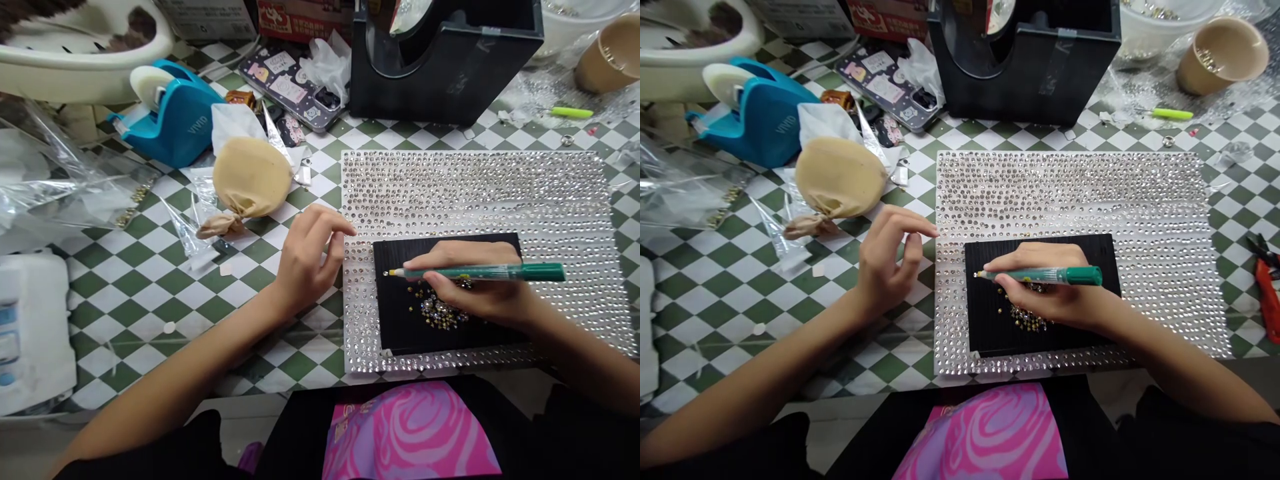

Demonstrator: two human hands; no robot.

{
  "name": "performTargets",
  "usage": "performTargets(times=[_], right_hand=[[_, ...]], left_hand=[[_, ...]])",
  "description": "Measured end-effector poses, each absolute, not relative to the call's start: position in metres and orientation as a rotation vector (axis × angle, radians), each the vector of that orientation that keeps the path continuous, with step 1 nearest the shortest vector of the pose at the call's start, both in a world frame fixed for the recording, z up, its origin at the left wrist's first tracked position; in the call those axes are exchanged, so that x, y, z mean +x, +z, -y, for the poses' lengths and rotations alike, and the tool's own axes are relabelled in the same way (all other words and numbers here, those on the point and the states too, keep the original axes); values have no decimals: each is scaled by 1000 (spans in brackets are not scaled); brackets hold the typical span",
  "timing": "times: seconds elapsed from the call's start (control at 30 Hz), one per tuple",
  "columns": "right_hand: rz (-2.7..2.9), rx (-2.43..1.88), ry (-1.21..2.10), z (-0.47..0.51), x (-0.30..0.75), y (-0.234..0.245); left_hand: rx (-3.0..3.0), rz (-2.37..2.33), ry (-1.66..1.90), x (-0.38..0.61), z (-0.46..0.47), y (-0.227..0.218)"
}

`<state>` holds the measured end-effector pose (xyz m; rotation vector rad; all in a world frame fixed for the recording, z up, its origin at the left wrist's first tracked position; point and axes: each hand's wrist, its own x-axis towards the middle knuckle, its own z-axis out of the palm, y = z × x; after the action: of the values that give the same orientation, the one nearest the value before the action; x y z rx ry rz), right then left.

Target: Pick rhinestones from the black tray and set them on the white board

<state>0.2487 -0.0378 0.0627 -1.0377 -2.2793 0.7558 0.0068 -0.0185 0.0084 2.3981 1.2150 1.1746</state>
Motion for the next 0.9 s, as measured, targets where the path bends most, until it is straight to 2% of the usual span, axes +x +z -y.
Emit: performTargets(times=[0.43,0.63,0.9], right_hand=[[2204,-1112,733,35,254,68],[2116,-1202,823,13,250,73],[2158,-1119,932,-23,220,55]], left_hand=[[2203,-1366,1305,-1,6,6],[1995,-1398,1260,-4,0,-1],[1939,-1373,1190,-6,-3,-3]])
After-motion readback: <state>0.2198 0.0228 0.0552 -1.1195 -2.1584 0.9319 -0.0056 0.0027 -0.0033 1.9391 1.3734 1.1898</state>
